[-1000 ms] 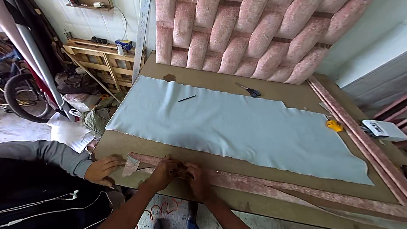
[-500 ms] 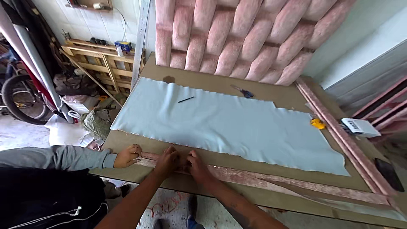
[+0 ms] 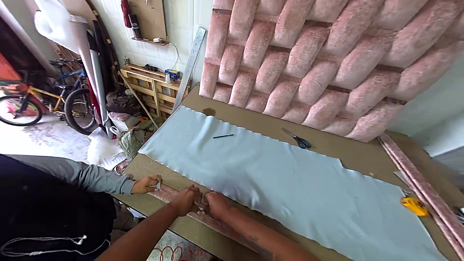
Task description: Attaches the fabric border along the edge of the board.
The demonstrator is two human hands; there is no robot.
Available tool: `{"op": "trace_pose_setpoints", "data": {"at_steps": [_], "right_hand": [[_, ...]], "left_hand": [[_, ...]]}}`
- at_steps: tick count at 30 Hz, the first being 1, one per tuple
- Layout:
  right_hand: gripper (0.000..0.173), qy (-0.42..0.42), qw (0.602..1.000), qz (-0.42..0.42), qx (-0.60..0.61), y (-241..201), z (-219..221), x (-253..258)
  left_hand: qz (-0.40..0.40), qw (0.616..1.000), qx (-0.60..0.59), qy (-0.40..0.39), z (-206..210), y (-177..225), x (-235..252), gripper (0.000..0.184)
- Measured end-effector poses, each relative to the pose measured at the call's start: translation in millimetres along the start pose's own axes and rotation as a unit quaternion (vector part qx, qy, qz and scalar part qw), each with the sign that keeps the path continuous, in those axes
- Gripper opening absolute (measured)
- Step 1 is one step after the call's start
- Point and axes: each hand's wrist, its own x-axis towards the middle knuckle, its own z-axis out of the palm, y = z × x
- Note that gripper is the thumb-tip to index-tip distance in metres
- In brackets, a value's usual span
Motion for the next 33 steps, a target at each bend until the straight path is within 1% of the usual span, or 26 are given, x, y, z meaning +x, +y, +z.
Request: {"op": "trace_pose_setpoints", "data": {"at_steps": [3, 9, 15, 17, 19, 20, 24, 29, 33], "right_hand": [[0.029, -0.009, 1.000, -0.010, -0.006, 2.0, -3.2, 2.9], [0.030, -0.017, 1.000, -0.025, -0.003, 6.9, -6.3, 2.1], [0.030, -0.057, 0.997, -0.052, -0.024, 6.1, -17.0, 3.9], [0.036, -0.072, 0.995, -0.058, -0.038, 4.1, -18.6, 7.4], [0.049, -0.087, 0.993, -0.059, -0.048, 3.7, -20.6, 10.0], [0.052, -0.090, 0.993, -0.060, -0.053, 3.6, -20.6, 10.9], [0.042, -0.088, 0.993, -0.061, -0.058, 1.2, -19.8, 14.7], [0.038, -0.097, 0.992, -0.055, -0.058, -0.6, -21.6, 19.5], [0.035, -0.104, 0.991, -0.054, -0.058, -1.3, -24.8, 20.7]], "left_hand": [[0.009, 1.000, -0.005, -0.005, -3.3, 0.0, 4.5, 0.030], [0.012, 1.000, -0.009, -0.016, -4.8, 0.6, 9.9, 0.029], [0.006, 1.000, -0.003, -0.024, -5.7, -0.1, 16.2, 0.030], [0.008, 1.000, -0.001, -0.019, -5.5, -1.7, 15.5, 0.030], [0.010, 1.000, -0.003, -0.016, -5.2, -2.0, 15.0, 0.030], [0.010, 1.000, -0.003, -0.014, -4.9, -1.9, 14.7, 0.030], [0.007, 1.000, 0.001, -0.006, -2.9, -3.4, 13.2, 0.032], [-0.023, 0.999, 0.014, -0.022, -6.7, -0.8, 12.5, 0.033], [-0.031, 0.999, 0.008, -0.026, -8.5, 0.2, 13.5, 0.033]]}}
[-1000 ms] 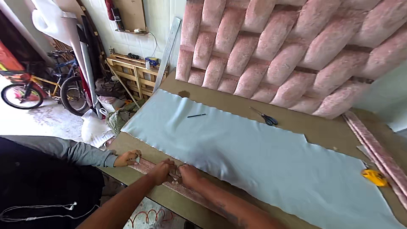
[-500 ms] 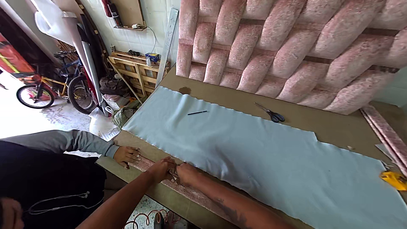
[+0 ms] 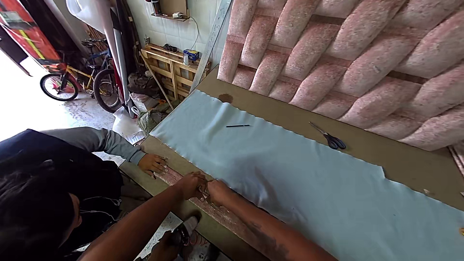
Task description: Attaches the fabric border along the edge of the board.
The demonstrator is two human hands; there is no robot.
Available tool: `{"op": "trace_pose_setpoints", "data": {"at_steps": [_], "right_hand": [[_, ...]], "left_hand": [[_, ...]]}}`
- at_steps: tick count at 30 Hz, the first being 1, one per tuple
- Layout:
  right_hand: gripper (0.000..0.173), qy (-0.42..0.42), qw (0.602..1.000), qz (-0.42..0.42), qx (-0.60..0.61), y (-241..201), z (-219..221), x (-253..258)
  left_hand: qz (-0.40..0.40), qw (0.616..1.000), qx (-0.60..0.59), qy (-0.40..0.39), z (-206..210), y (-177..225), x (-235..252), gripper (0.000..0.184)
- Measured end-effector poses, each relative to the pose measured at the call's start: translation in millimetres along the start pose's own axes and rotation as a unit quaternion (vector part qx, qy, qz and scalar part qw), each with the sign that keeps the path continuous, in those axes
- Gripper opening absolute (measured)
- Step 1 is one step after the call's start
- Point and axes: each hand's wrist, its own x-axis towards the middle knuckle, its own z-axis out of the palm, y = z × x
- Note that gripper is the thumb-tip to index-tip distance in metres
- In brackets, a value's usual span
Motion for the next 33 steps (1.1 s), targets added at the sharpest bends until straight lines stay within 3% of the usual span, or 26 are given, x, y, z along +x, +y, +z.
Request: {"op": "trace_pose_setpoints", "data": {"at_steps": [33], "right_hand": [[0.032, 0.001, 1.000, -0.003, 0.019, 3.6, -4.6, 3.2]], "left_hand": [[-0.013, 1.000, -0.003, -0.010, -1.5, -2.3, 3.2, 0.034]]}}
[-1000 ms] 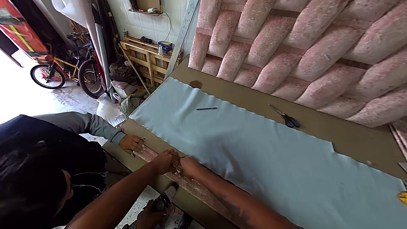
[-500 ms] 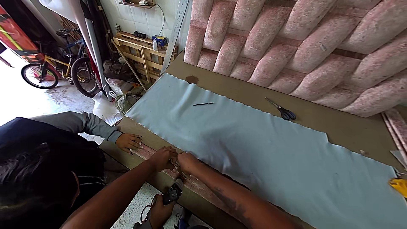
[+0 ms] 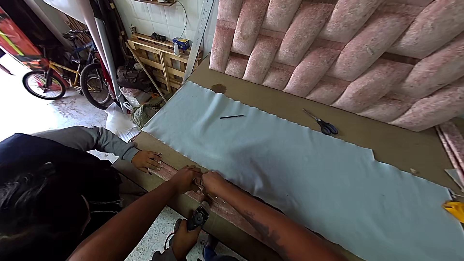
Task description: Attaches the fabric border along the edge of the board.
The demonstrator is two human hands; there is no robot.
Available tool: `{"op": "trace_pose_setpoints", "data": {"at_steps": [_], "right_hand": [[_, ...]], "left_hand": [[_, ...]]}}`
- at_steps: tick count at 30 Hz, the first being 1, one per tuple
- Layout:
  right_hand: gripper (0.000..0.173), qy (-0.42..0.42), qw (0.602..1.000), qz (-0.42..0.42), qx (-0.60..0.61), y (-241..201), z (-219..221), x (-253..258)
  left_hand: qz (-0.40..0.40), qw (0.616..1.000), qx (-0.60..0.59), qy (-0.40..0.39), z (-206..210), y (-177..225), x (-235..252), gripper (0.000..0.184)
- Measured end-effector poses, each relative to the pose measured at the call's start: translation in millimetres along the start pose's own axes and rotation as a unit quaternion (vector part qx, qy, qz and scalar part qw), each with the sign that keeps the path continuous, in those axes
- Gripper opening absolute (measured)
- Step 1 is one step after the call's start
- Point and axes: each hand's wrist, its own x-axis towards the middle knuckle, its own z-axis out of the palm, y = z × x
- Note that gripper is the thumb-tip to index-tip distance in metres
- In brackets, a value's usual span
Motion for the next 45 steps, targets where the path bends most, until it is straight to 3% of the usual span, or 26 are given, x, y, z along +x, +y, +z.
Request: {"op": "trace_pose_setpoints", "data": {"at_steps": [3, 5, 7, 8, 22, 26, 29, 33, 37, 45], "right_hand": [[0.033, 0.000, 1.000, 0.002, -0.003, -0.3, -0.1, 0.7], [0.035, -0.003, 1.000, 0.003, -0.004, -0.1, -0.9, 1.1], [0.035, -0.006, 1.000, 0.001, -0.006, 0.2, -2.3, 1.6], [0.036, -0.008, 1.000, -0.001, -0.007, 0.3, -2.9, 1.6], [0.034, -0.011, 1.000, 0.011, -0.014, -3.6, -5.8, -0.1], [0.037, -0.015, 1.000, 0.007, -0.019, -3.1, -7.2, 1.3], [0.050, -0.020, 1.000, 0.014, -0.015, -1.1, -8.6, 1.1], [0.082, -0.002, 0.998, 0.049, -0.027, -10.0, -4.3, -2.4], [0.079, 0.057, 0.996, 0.060, -0.040, -15.0, 7.3, -4.5], [0.076, 0.021, 0.999, 0.008, -0.047, -1.3, 10.2, -3.3]], "left_hand": [[-0.024, 0.999, 0.033, -0.003, -13.9, 30.1, -13.1, 0.030], [-0.195, 0.968, 0.095, -0.126, -48.5, 103.5, -21.6, 0.035], [-0.012, 1.000, 0.013, -0.022, -32.7, 50.1, -21.3, 0.035], [-0.002, 1.000, -0.010, -0.023, -32.0, 42.3, -17.5, 0.035], [-0.075, 0.995, -0.029, -0.064, -65.8, 85.2, -29.3, 0.033], [-0.052, 0.997, -0.031, -0.056, -55.7, 68.8, -24.7, 0.034], [-0.048, 0.996, -0.030, -0.062, -49.9, 60.4, -20.7, 0.032], [-0.028, 0.999, -0.029, -0.035, -36.3, 42.3, -17.2, 0.024], [-0.026, 0.999, -0.026, -0.032, -38.0, 41.2, -19.2, 0.027], [-0.013, 0.999, -0.018, -0.041, -42.4, 46.3, -23.3, 0.034]]}}
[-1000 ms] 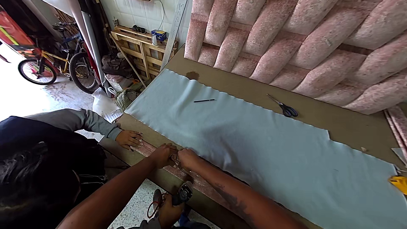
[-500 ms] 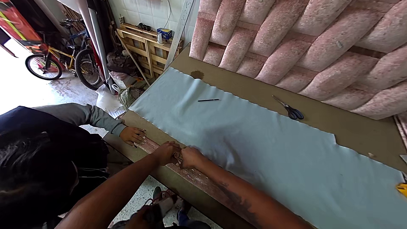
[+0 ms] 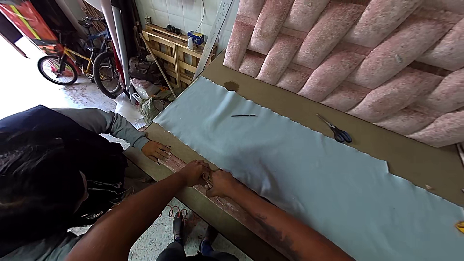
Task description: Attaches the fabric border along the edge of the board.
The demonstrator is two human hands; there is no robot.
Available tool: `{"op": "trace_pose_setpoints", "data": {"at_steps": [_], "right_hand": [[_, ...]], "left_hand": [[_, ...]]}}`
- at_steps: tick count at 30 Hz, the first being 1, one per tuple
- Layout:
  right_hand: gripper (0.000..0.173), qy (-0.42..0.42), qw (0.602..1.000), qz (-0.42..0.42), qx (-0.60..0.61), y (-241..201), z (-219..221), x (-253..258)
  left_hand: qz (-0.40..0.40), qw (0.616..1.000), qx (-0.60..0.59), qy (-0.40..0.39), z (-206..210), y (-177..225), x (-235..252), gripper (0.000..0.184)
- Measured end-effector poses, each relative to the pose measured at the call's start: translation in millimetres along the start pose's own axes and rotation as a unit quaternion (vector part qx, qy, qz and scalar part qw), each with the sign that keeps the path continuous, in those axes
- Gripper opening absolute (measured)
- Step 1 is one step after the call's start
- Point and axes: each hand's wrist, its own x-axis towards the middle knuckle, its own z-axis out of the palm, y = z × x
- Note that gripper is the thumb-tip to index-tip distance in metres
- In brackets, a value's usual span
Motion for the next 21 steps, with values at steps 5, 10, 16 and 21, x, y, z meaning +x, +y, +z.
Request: {"op": "trace_pose_setpoints", "data": {"at_steps": [5, 10, 16, 21], "right_hand": [[0.048, -0.035, 0.994, -0.067, 0.081, 25.2, -3.4, 18.1], [0.036, -0.046, 0.995, -0.067, 0.059, 25.4, -5.8, 23.5], [0.031, -0.050, 0.995, -0.059, 0.059, 22.5, -10.1, 21.9], [0.029, -0.060, 0.996, -0.051, 0.040, 19.0, -10.8, 24.4]], "left_hand": [[-0.001, 1.000, 0.002, 0.003, 10.8, -12.5, 5.0, 0.028], [0.023, 0.999, 0.018, 0.040, 42.2, -53.7, 26.7, 0.034], [0.018, 0.999, 0.009, 0.041, 40.5, -50.6, 26.2, 0.032], [0.016, 0.999, 0.013, 0.033, 41.2, -52.3, 27.4, 0.034]]}}
